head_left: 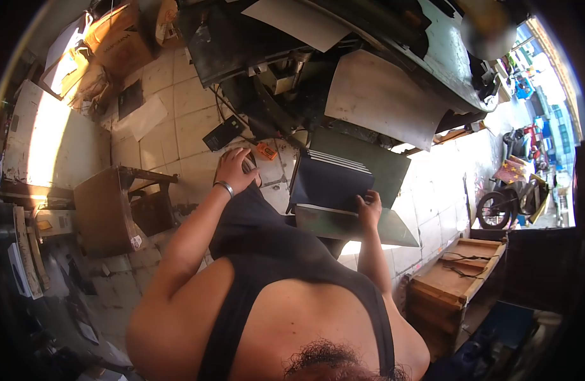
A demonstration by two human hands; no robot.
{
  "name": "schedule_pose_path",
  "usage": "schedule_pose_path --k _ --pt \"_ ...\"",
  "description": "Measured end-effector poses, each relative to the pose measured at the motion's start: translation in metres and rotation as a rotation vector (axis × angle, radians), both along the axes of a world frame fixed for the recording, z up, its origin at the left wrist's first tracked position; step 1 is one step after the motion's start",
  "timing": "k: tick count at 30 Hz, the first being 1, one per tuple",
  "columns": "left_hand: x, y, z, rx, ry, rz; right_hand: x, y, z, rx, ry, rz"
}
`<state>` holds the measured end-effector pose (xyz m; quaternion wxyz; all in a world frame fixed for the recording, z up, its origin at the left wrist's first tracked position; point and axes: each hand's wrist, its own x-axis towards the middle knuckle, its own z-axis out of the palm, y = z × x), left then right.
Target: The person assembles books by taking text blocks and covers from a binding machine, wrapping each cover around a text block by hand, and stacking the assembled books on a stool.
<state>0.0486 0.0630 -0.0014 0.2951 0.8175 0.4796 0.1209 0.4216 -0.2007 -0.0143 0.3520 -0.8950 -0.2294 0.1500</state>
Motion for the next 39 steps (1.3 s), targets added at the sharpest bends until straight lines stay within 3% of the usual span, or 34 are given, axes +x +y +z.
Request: schedule_pose_path --k 3,5,8,10,13,16,23,27,31,36,39 --pt "-0.015 0.0 -0.024 -0.185 0.256 0.095 0.005 0.009 0.0 0.11 -0.133 -0.051" --pt "-0.022 -0.008 -0.028 -0.158 0.238 0.076 0.006 0.03 0.021 0.156 -0.33 -0.072" --pt "-0.016 -0.01 -0.021 -0.14 0.254 0.083 0.018 0.072 0.057 0.294 -0.284 0.028" --pt "-0.011 -0.01 -0.005 -0.156 0.306 0.084 0.042 0.105 0.056 0.475 -0.223 0.143" --pt "-0.012 -0.01 0.002 -0.184 0.278 0.088 0.045 0.156 0.09 0.586 0.035 0.272" --pt "-0.011 -0.011 0.008 -0.185 0.335 0.091 0.041 0.198 0.122 0.627 0.099 0.363" --pt "-0.011 -0.009 0.009 -0.246 0.354 0.093 0.055 0.285 0.144 0.713 0.547 0.214" --pt "-0.011 -0.009 0.007 -0.242 0.362 0.103 0.071 0.318 0.142 0.88 0.811 0.291" --pt "-0.01 -0.006 0.003 -0.224 0.346 0.107 0.08 0.338 0.157 1.127 0.947 0.311" --pt "-0.011 -0.007 -0.001 -0.21 0.311 0.113 0.087 0.347 0.184 1.395 0.864 0.571" --pt "-0.012 -0.007 -0.004 -0.211 0.294 0.104 0.089 0.343 0.194 1.448 0.777 0.559"
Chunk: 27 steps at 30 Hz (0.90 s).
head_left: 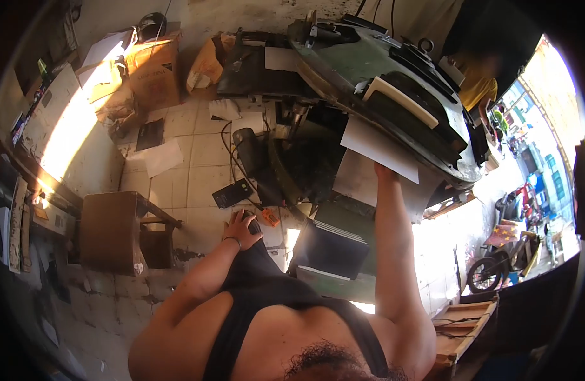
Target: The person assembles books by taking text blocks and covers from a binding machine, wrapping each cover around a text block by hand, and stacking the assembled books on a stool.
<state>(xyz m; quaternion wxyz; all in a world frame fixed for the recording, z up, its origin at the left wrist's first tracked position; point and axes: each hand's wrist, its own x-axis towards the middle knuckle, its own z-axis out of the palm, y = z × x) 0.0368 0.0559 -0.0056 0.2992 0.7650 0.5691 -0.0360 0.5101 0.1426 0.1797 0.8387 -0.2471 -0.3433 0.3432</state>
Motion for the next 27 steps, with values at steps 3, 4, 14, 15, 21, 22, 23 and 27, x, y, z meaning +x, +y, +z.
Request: schedule_pose_path --k 3,4,14,15,21,22,23,27 --pt "0.0 0.001 0.002 0.002 -0.015 0.0 0.003 -0.006 0.009 0.069 0.018 0.017" --pt "-0.001 0.001 0.006 0.001 -0.013 0.0 0.007 -0.008 0.009 0.101 0.033 0.047" --pt "0.002 0.0 -0.005 0.065 0.009 0.001 0.05 -0.035 0.001 0.213 0.058 0.249" --pt "0.003 0.0 -0.001 0.056 0.017 0.001 0.058 -0.039 -0.003 0.199 0.066 0.253" --pt "0.005 0.0 0.006 0.036 0.016 0.005 0.066 -0.071 -0.053 -0.301 0.556 -0.275" --pt "0.005 0.0 0.007 0.027 0.015 0.006 0.061 -0.082 -0.063 -0.333 0.58 -0.279" --pt "0.005 0.0 0.007 0.024 0.015 0.002 0.055 -0.096 -0.076 -0.369 0.607 -0.285" --pt "0.003 0.0 0.004 0.027 0.018 -0.01 0.039 -0.142 -0.12 -0.552 0.511 -0.286"
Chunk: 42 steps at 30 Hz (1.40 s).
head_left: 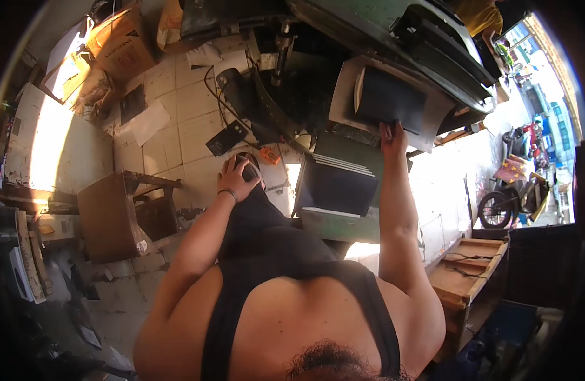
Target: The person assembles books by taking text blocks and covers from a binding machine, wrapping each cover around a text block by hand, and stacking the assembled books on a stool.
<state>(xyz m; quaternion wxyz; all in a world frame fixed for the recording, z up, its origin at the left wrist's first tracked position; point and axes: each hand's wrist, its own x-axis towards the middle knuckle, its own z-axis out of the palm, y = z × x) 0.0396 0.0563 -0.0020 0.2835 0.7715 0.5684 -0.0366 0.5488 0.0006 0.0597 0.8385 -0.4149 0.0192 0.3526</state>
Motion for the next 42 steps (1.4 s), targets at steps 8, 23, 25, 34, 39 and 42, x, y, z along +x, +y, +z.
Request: schedule_pose_path --k 8,23,25,34,39,42 --pt "-0.004 0.002 -0.014 0.086 -0.03 -0.021 -0.098 -0.107 0.03 -0.034 -0.221 0.088" --pt "0.002 -0.001 -0.008 0.075 0.026 -0.042 -0.117 -0.221 -0.07 -1.04 -0.921 0.217" --pt "0.0 -0.003 -0.006 0.09 0.032 -0.036 -0.106 -0.219 -0.074 -0.898 -0.739 0.246" --pt "-0.006 -0.003 -0.016 0.11 -0.033 -0.011 -0.075 -0.226 -0.089 -1.192 -0.85 0.44" --pt "-0.006 -0.004 -0.017 0.114 -0.018 -0.009 -0.067 -0.245 -0.104 -1.302 -0.944 0.573" --pt "-0.002 -0.005 -0.011 0.11 -0.011 -0.034 -0.085 -0.238 -0.081 -1.325 -1.031 0.578"
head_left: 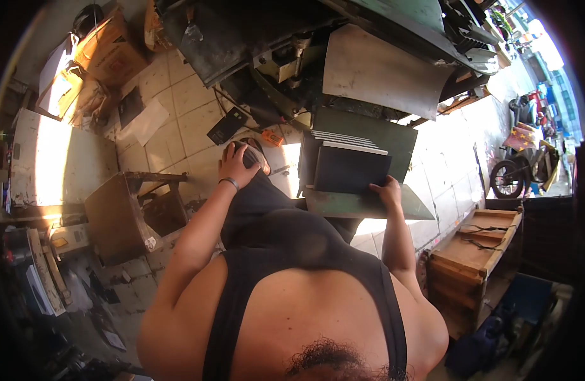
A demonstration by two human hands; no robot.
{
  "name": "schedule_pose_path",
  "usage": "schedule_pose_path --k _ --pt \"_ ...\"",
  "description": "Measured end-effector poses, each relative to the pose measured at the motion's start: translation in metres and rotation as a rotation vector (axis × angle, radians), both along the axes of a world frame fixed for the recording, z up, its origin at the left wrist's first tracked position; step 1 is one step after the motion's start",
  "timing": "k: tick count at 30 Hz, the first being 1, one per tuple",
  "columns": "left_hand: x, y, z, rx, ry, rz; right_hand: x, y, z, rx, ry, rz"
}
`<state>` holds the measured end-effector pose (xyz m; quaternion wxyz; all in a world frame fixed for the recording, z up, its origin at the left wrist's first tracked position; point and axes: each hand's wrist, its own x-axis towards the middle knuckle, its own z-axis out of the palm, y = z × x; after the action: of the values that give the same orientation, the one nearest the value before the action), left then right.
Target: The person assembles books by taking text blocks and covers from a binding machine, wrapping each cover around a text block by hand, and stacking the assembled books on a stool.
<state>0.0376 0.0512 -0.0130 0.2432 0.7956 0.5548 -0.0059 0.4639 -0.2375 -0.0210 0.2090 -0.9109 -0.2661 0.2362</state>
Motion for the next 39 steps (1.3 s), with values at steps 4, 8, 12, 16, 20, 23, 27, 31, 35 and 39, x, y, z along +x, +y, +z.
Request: schedule_pose_path --k 4,8,12,16,20,23,27,31,35,39 --pt "0.026 -0.009 0.013 0.015 -0.079 -0.081 -0.02 0.012 0.025 -0.024 -0.088 0.03" --pt "0.066 -0.028 0.023 0.037 -0.201 -0.19 -0.026 0.015 0.029 -0.031 -0.125 0.032" --pt "0.099 -0.052 0.032 -0.082 -0.184 -0.239 -0.027 0.012 0.026 0.055 -0.125 0.031" --pt "0.111 -0.064 0.024 -0.146 -0.1 -0.322 -0.03 0.012 0.026 0.067 -0.161 0.048" --pt "0.116 -0.068 0.021 -0.183 0.022 -0.388 -0.033 0.014 0.027 0.073 -0.204 0.051" --pt "0.12 -0.071 0.004 -0.145 -0.021 -0.387 -0.035 0.02 0.039 -0.085 -0.124 0.042" --pt "0.123 -0.071 0.0 -0.198 -0.002 -0.364 -0.054 0.029 0.053 0.089 -0.278 0.047" --pt "0.122 -0.071 0.011 -0.266 0.014 -0.333 -0.09 0.063 0.084 0.066 -0.473 0.343" --pt "0.125 -0.073 0.016 -0.332 0.018 -0.269 -0.126 0.091 0.068 0.019 -0.588 0.717" --pt "0.124 -0.072 0.02 -0.349 -0.006 -0.236 -0.121 0.092 0.051 -0.073 -0.588 0.747"
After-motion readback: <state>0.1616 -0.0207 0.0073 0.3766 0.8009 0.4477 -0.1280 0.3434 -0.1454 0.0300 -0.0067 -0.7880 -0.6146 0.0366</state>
